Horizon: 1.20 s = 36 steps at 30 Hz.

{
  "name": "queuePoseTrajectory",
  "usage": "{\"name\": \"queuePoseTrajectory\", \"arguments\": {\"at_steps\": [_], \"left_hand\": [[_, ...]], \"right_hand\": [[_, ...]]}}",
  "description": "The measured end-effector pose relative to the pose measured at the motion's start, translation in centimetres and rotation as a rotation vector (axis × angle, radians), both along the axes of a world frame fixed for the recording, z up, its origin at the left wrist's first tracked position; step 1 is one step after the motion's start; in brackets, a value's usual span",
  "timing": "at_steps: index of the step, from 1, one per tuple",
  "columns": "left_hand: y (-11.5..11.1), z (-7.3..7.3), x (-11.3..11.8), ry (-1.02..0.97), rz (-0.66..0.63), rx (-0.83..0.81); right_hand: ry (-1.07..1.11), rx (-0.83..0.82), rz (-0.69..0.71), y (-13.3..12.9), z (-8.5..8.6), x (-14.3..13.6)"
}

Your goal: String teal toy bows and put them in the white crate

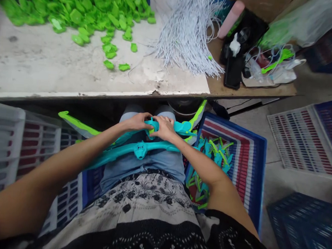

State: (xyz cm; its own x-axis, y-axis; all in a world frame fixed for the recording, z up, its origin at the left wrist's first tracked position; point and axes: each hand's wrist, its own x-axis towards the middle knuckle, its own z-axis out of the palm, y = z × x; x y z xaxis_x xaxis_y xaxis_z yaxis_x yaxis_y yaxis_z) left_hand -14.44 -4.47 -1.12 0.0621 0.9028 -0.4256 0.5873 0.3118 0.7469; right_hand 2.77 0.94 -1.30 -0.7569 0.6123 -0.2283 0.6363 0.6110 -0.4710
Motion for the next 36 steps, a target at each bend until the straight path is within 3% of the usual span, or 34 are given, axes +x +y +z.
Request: {"name": "queuePoseTrajectory", "arguments": {"at_steps": [7, 13, 17, 20, 23, 25, 29, 32, 36], "left_hand": [[0.0, -0.2, -0.2, 0.006, -0.070, -0.016], [-0.1, -1.1, 0.4, 0.059, -0.007, 0.052], [-0.3, -1.0, 0.3, 0.019, -0.072, 0.076], [-1.0, -0.3, 0.8, 0.103, -0.016, 0.163], [-3.2, 1.1, 1.9, 0.316, 0.165, 0.418], [-5.7, 1.9, 2.8, 0.395, 0.236, 0.521], [-11.6, 2.4, 4.6, 0.330, 0.181, 0.385], [-13.7, 1.8, 5.2, 0.347, 0.087, 0.246], [-12.6, 0.9, 4.8, 0.426, -0.122, 0.146]], "right_hand": [[-0.071, -0.025, 0.086, 0.0, 0.0, 0.0], [-0.060, 0.062, 0.085, -0.2, -0.3, 0.3], [-0.101, 0.099, 0.243, 0.6, 2.5, 0.0], [0.019, 0.140, 0.248, 2.7, 5.8, -3.1], [0.213, 0.368, 0.141, 5.6, 7.9, -9.0], [0.253, 0.478, 0.133, 7.4, 8.1, -13.3], [0.182, 0.503, 0.260, 9.5, 7.0, -19.6], [0.197, 0.460, 0.225, 9.9, 6.7, -20.4], [0.426, 0.147, -0.034, 10.7, 6.9, -15.9]]}}
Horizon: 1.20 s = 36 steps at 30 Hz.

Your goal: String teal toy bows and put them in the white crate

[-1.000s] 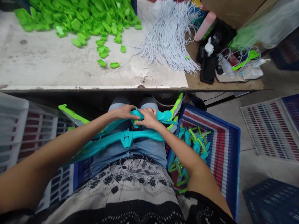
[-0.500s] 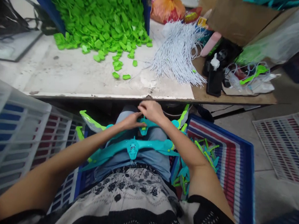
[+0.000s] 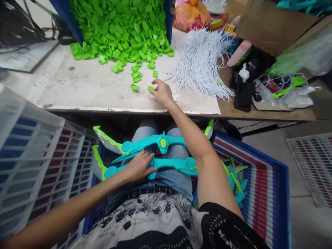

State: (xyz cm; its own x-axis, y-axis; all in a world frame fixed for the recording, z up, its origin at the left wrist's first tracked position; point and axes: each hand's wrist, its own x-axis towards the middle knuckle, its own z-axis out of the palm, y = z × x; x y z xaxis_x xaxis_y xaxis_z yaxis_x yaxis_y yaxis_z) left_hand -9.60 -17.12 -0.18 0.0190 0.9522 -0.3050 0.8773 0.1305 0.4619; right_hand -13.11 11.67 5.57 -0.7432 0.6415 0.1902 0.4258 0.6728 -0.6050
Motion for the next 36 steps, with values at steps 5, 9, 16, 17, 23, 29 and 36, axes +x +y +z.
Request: {"name": "queuePoseTrajectory", "arguments": {"at_steps": [5, 9, 16, 17, 23, 29, 36], "left_hand": [[1.7, -0.2, -0.1, -0.063, -0.069, -0.146], [2.7, -0.7, 1.7, -0.310, -0.006, -0.185], [4.0, -2.0, 2.7, -0.494, 0.101, -0.263], [3.8, -2.1, 2.3, -0.535, 0.116, -0.285], [3.1, -3.0, 0.1, -0.839, 0.151, -0.399], [3.5, -3.7, 0.4, -1.145, 0.375, -0.595], [3.5, -3.0, 0.8, -1.279, 0.437, -0.682]], "right_hand": [[0.081, -0.237, -0.271, 1.7, -0.9, 8.9], [0.008, 0.016, -0.462, 2.4, -1.7, 12.5], [0.044, 0.157, -0.086, 4.0, -0.6, 14.4], [0.020, 0.130, 0.035, 4.4, -0.4, 14.7], [-0.151, 0.141, 0.286, 5.5, -0.1, 15.5], [-0.105, 0.238, 0.321, 6.1, -1.5, 15.8], [-0.018, 0.050, 0.360, -4.8, -1.6, 19.8]]}}
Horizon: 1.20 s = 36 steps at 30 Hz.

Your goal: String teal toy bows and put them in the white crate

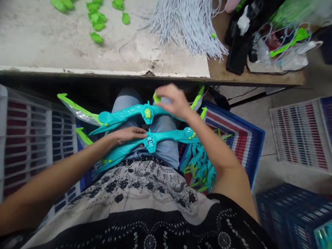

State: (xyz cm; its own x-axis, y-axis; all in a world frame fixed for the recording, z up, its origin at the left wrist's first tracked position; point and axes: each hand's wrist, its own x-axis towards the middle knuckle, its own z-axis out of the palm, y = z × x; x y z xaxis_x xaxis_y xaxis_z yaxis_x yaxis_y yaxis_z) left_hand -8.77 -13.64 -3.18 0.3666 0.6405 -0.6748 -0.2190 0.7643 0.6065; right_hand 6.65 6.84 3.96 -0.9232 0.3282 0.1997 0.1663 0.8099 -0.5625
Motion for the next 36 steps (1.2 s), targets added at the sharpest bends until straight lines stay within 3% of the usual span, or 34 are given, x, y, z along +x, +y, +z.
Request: {"name": "queuePoseTrajectory", "arguments": {"at_steps": [3, 5, 7, 10, 19, 26, 31, 36], "left_hand": [[-0.1, 0.0, -0.1, 0.014, -0.005, -0.016], [-0.1, -0.1, -0.1, 0.024, -0.015, -0.007], [-0.2, -0.4, -0.2, 0.065, -0.024, 0.027], [-0.3, -0.9, -0.1, 0.151, -0.033, 0.091], [-0.8, -1.2, 0.4, 0.315, -0.050, 0.228], [-0.7, -0.9, 0.2, 0.364, -0.093, 0.254], [-0.6, -0.7, 0.3, 0.407, -0.097, 0.294], [-0.7, -1.0, 0.3, 0.364, -0.081, 0.262]], "right_hand": [[-0.043, -0.120, 0.218, -7.4, -1.9, 3.1], [-0.041, -0.131, 0.235, -10.6, -3.5, 4.6], [-0.026, -0.112, 0.207, -12.0, -4.7, 5.3], [-0.014, -0.100, 0.167, -12.5, -5.6, 5.3], [0.021, -0.119, 0.079, -14.2, -6.1, 5.9], [0.053, -0.139, 0.061, -14.5, -5.6, 6.0], [-0.071, -0.054, 0.083, -14.8, -5.3, 5.9], [0.003, -0.010, 0.053, -15.3, -4.7, 5.9]]}}
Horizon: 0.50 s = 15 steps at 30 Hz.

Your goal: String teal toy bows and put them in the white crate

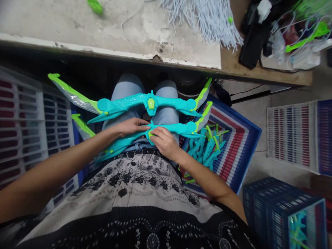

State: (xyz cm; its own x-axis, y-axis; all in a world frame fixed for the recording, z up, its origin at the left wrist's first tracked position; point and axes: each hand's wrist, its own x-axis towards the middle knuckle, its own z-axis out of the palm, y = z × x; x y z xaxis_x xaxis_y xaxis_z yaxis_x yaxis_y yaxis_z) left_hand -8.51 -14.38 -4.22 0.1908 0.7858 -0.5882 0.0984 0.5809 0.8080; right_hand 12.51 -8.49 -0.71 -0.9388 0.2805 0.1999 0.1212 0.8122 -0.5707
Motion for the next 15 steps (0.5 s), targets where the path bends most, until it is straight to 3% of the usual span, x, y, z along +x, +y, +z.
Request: {"name": "queuePoseTrajectory", "arguments": {"at_steps": [8, 15], "left_hand": [[-0.21, -0.84, 0.12, -0.039, 0.034, 0.064], [-0.27, -1.02, 0.25, -0.062, 0.049, 0.073]], "right_hand": [[-0.098, 0.162, -0.006, -0.64, 0.23, -0.15], [-0.168, 0.113, 0.046, 0.27, 0.16, -0.25]]}}
